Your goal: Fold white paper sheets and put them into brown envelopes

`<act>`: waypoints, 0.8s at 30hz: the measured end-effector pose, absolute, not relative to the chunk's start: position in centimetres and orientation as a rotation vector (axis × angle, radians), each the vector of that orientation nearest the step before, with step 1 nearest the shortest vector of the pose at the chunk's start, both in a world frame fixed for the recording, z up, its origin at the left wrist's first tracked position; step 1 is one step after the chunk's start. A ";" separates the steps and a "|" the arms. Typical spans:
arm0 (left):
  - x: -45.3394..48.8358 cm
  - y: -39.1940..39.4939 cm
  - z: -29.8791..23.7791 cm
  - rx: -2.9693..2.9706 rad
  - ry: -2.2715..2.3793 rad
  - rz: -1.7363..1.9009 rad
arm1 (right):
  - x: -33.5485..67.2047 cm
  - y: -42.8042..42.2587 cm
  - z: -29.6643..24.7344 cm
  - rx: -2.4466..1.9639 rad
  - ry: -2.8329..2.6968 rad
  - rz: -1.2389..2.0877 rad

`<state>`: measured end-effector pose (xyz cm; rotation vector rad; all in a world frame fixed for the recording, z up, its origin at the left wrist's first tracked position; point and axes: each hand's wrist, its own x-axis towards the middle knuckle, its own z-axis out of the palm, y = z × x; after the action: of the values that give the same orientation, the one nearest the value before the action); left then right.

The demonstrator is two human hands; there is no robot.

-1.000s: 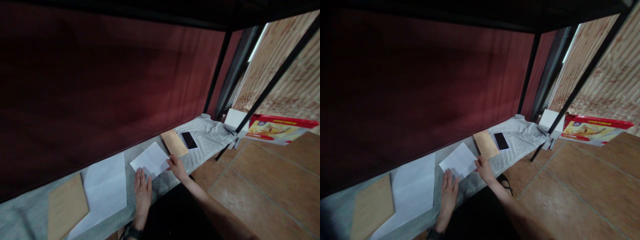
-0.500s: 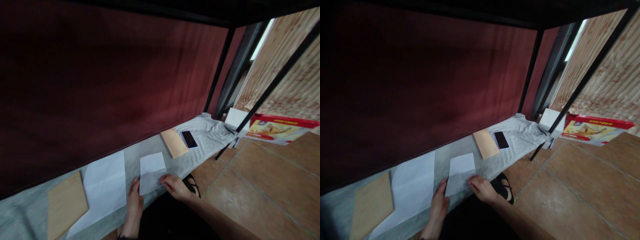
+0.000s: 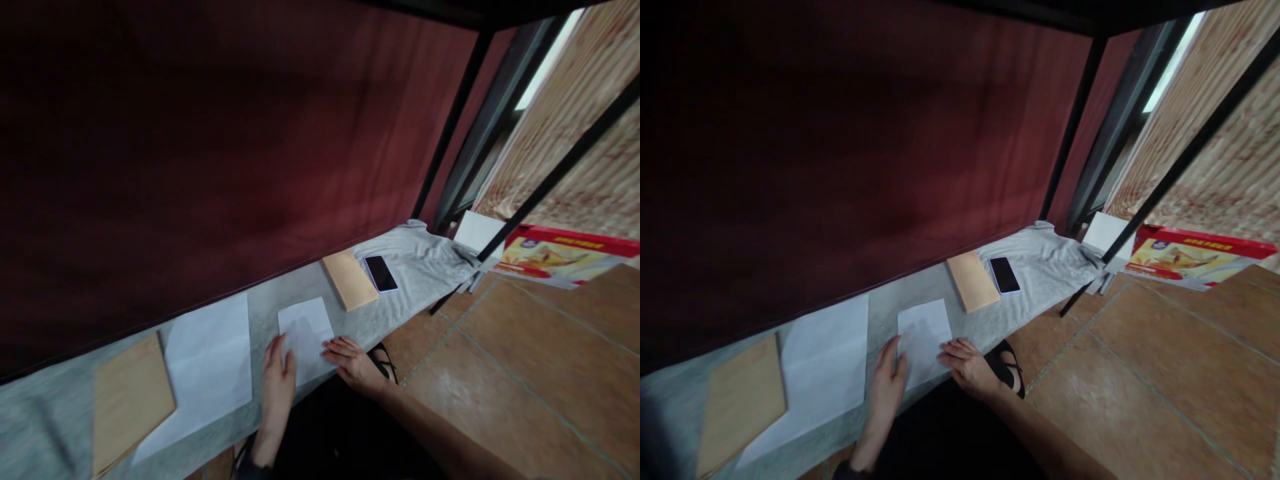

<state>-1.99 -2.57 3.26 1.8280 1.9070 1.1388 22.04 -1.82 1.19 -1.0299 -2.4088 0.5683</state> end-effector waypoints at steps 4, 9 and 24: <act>1.2 0.2 3.4 2.205 1.647 0.733 | 22.1 -1.8 1.4 -1.008 -2.373 0.620; 3.3 3.2 3.4 2.452 1.609 0.280 | 22.4 -1.6 1.8 -0.959 -2.381 0.712; -4.8 2.3 1.6 2.286 1.815 0.579 | 22.3 -1.5 1.7 -0.971 -2.326 0.781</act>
<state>-4.80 2.33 1.65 2.2857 1.8153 0.5789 22.33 -1.48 1.72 -0.9709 -2.3263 0.7809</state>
